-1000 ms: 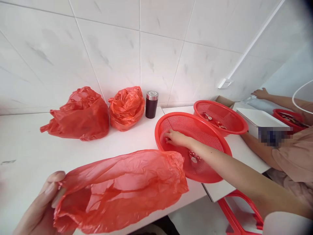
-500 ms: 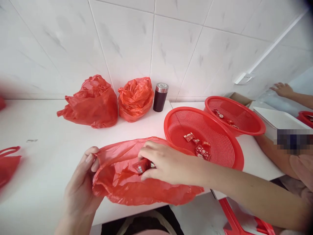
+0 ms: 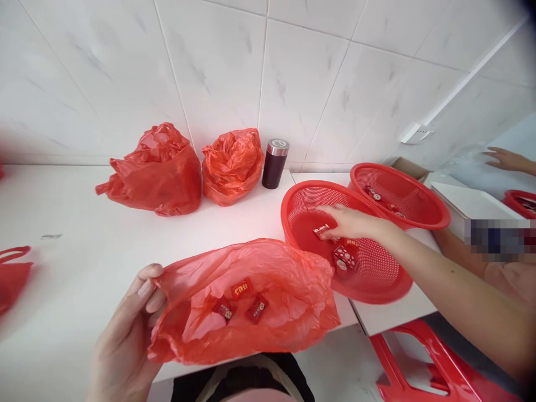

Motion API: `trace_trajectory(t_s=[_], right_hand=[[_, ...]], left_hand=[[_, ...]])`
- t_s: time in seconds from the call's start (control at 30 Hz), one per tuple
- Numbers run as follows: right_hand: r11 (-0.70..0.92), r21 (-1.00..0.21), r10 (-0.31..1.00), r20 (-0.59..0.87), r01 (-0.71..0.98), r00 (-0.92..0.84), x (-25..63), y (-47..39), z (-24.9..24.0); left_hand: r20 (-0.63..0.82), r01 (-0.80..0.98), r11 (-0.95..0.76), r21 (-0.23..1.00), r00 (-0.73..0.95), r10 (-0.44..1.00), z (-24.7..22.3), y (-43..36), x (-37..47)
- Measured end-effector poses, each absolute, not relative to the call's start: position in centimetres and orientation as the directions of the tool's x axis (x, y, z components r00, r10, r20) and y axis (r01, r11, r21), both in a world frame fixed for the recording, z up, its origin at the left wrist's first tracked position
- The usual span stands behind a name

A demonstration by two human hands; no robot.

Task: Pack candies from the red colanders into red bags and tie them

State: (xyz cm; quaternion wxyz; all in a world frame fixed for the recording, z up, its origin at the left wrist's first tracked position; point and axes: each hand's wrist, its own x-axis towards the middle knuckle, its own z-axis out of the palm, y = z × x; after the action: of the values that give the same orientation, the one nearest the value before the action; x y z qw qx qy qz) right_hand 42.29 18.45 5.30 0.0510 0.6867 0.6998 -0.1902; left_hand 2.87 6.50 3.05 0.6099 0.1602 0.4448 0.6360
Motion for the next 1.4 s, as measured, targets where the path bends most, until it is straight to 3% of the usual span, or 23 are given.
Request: trace_trajectory(t_s=[0.07, 0.13, 0.33, 0.73, 0.93, 1.0, 1.07, 1.1, 1.23, 1.4], right_hand=[[-0.089, -0.099, 0.884, -0.466, 0.991, 0.033, 45.0, 18.6, 3.1], [-0.104, -0.102, 0.855, -0.517, 0.989, 0.037, 46.2, 18.2, 1.6], [-0.097, -0.113, 0.896, -0.443, 0.989, 0.037, 45.2, 18.4, -0.4], [0.000, -0.225, 0.960, -0.274, 0.974, -0.063, 46.5, 19.6, -2.4], [-0.063, -0.382, 0.979, -0.201, 0.922, -0.017, 45.2, 19.8, 2.1], [-0.026, -0.511, 0.981, -0.180, 0.859, -0.077, 42.6, 18.7, 5.5], [0.043, -0.762, 0.955, -0.158, 0.647, -0.250, 39.0, 16.6, 8.8], [0.064, -0.808, 0.930, -0.164, 0.585, -0.329, 36.9, 15.3, 10.0], [0.175, -0.748, 0.843, -0.222, 0.640, -0.490, 29.5, 10.8, 11.4], [0.236, -0.672, 0.865, -0.184, 0.702, -0.467, 27.5, 10.5, 9.8]], left_hand=[[-0.368, -0.629, 0.140, 0.765, -0.248, 0.896, 2.7, 6.3, 2.5], [-0.386, -0.621, 0.149, 0.770, -0.267, 0.883, 2.4, 6.2, 2.2], [-0.445, -0.637, 0.210, 0.741, -0.234, 0.864, 2.4, 6.6, 2.2], [-0.408, -0.626, 0.169, 0.761, -0.260, 0.875, 2.6, 6.5, 2.4], [-0.386, -0.635, 0.146, 0.759, -0.258, 0.885, 2.0, 6.5, 2.2], [-0.366, -0.633, 0.116, 0.766, -0.280, 0.887, 2.2, 6.4, 2.4], [-0.348, -0.622, 0.102, 0.776, -0.287, 0.893, 2.6, 6.3, 2.7], [-0.343, -0.616, 0.107, 0.780, -0.277, 0.898, 2.8, 6.2, 2.8], [-0.342, -0.597, 0.146, 0.789, -0.228, 0.911, 3.2, 5.9, 3.1], [-0.339, -0.626, 0.129, 0.769, -0.228, 0.913, 3.3, 5.5, 2.9]])
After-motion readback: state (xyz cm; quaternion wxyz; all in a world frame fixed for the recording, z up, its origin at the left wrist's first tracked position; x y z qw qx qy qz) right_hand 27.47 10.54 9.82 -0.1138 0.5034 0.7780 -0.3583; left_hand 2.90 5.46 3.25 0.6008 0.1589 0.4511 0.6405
